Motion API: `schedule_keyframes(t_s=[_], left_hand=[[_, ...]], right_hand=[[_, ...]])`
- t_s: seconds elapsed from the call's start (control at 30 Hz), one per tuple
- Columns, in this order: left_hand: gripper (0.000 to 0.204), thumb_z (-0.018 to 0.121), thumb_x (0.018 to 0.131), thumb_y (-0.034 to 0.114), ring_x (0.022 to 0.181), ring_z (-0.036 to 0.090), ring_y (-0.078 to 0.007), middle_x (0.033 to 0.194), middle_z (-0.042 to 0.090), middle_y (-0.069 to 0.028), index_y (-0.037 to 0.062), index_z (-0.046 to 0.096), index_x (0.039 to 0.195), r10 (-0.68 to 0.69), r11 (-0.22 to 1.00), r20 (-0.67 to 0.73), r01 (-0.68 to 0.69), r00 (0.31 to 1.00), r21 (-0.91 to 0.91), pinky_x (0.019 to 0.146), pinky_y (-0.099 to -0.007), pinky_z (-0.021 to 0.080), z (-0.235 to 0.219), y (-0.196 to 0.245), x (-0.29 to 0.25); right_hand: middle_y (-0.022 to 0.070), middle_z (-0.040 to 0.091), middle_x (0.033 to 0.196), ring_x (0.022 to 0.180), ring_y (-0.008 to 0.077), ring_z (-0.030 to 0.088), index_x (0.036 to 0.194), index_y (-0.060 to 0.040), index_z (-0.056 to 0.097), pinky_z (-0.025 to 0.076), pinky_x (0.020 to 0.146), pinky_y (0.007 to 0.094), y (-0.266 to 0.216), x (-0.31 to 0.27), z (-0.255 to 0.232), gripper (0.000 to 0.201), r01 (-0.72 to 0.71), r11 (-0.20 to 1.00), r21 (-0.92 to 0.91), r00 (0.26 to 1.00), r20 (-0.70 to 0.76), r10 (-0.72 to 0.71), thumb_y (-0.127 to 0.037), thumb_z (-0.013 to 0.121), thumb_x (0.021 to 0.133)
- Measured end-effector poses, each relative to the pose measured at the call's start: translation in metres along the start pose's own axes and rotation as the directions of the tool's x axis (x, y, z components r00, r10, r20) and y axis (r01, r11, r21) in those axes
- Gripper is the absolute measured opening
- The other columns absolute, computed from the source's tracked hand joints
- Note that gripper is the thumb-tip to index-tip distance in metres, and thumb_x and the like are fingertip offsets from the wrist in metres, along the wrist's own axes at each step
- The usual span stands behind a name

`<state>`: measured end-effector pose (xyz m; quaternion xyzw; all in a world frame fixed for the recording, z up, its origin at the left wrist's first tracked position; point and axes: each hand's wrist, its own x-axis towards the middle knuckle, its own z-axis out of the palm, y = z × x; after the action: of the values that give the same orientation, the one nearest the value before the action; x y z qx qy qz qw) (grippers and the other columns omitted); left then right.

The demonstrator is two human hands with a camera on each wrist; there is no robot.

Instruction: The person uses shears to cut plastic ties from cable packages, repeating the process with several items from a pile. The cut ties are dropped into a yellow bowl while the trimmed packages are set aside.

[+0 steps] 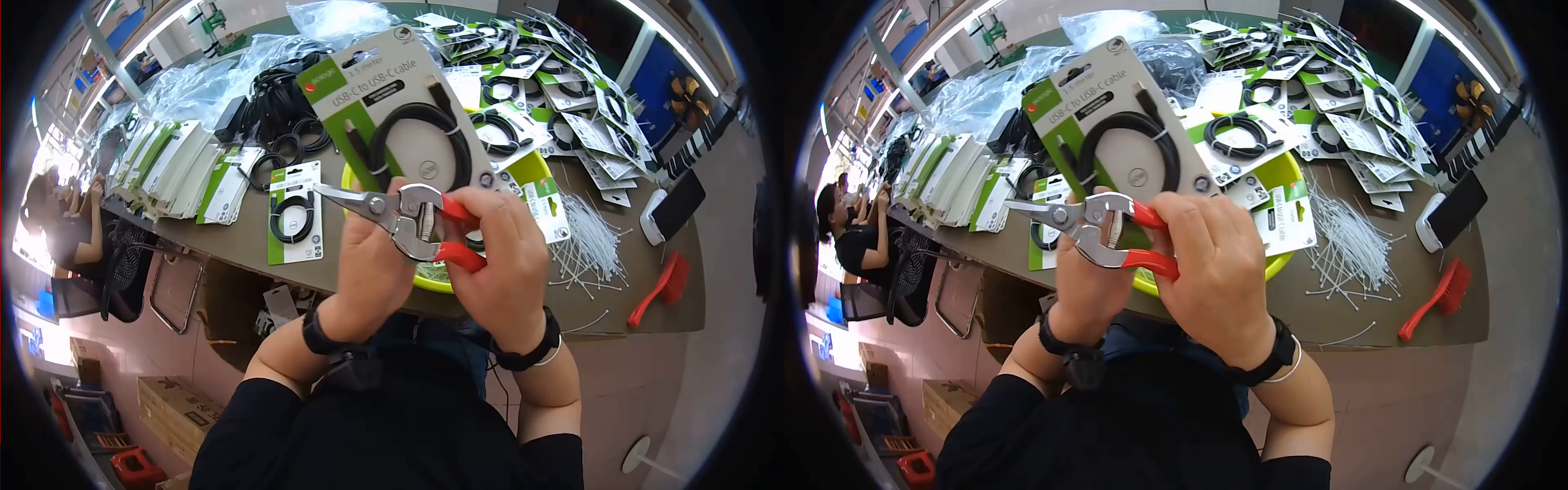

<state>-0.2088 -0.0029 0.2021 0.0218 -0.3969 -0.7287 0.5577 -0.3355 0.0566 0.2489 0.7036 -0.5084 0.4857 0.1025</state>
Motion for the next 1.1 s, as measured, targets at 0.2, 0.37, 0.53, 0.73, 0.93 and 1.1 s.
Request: schedule_keyframes(t_s=[0.2,0.37,0.53,0.73,0.93,1.1], left_hand=[[0.024,0.050,0.093,0.010,0.094,0.058,-0.0156,0.104,0.057,-0.0079,0.0032,0.047,0.117,0.431,0.128,0.056,-0.123,0.900,0.984,0.078,-0.0267,0.049,-0.027,0.033,0.020],[0.034,0.052,0.093,0.014,0.093,0.058,-0.0151,0.107,0.057,-0.0083,-0.0009,0.044,0.123,0.262,0.774,-0.373,0.037,0.890,0.633,0.082,-0.0267,0.048,-0.087,0.108,0.029],[0.043,0.056,0.090,0.019,0.098,0.057,-0.0209,0.108,0.057,-0.0134,-0.0044,0.044,0.124,0.012,0.311,-0.313,0.294,0.950,0.904,0.084,-0.0310,0.046,-0.160,0.130,0.022],[0.047,0.062,0.083,0.026,0.105,0.055,-0.0269,0.110,0.058,-0.0181,-0.0013,0.052,0.119,-0.235,-0.100,0.156,-0.184,0.959,0.978,0.090,-0.0363,0.043,-0.057,0.089,0.101],[0.050,0.061,0.084,0.039,0.093,0.060,-0.0222,0.100,0.062,-0.0158,-0.0013,0.055,0.113,-0.656,-0.211,0.089,-0.295,0.750,0.932,0.080,-0.0317,0.047,-0.002,-0.017,0.190],[0.054,0.064,0.078,0.046,0.083,0.061,-0.0286,0.090,0.063,-0.0185,-0.0047,0.061,0.098,-0.626,-0.383,-0.101,-0.193,0.773,0.903,0.076,-0.0346,0.047,-0.006,-0.049,0.200]], right_hand=[[0.0130,0.060,0.084,0.071,0.0255,0.060,0.097,-0.0007,0.057,0.049,0.068,0.0319,-0.002,-0.011,0.010,0.033,-0.093,0.993,0.077,0.996,0.010,0.092,0.005,0.064,0.065],[0.0116,0.061,0.086,0.072,0.0213,0.060,0.100,-0.0003,0.058,0.049,0.070,0.0303,0.024,-0.019,-0.014,0.032,-0.174,0.984,-0.032,0.975,0.134,0.177,0.004,0.065,0.069],[0.0108,0.062,0.092,0.079,0.0170,0.060,0.107,0.0005,0.058,0.048,0.075,0.0284,0.045,-0.030,-0.034,0.034,-0.344,0.937,0.065,0.939,0.040,0.342,-0.001,0.067,0.075],[0.0127,0.062,0.100,0.091,0.0210,0.061,0.113,0.0009,0.055,0.047,0.083,0.0308,0.053,-0.043,-0.047,0.045,-0.395,0.894,0.213,0.903,-0.090,0.420,0.000,0.064,0.068],[0.0141,0.061,0.101,0.091,0.0233,0.062,0.113,0.0010,0.055,0.048,0.084,0.0321,0.054,-0.051,-0.050,0.050,-0.415,0.878,0.238,0.888,-0.105,0.448,0.005,0.061,0.063],[0.0139,0.061,0.101,0.091,0.0230,0.061,0.114,0.0007,0.054,0.047,0.084,0.0321,0.061,-0.059,-0.056,0.051,-0.439,0.863,0.250,0.867,-0.133,0.479,0.003,0.064,0.064]])
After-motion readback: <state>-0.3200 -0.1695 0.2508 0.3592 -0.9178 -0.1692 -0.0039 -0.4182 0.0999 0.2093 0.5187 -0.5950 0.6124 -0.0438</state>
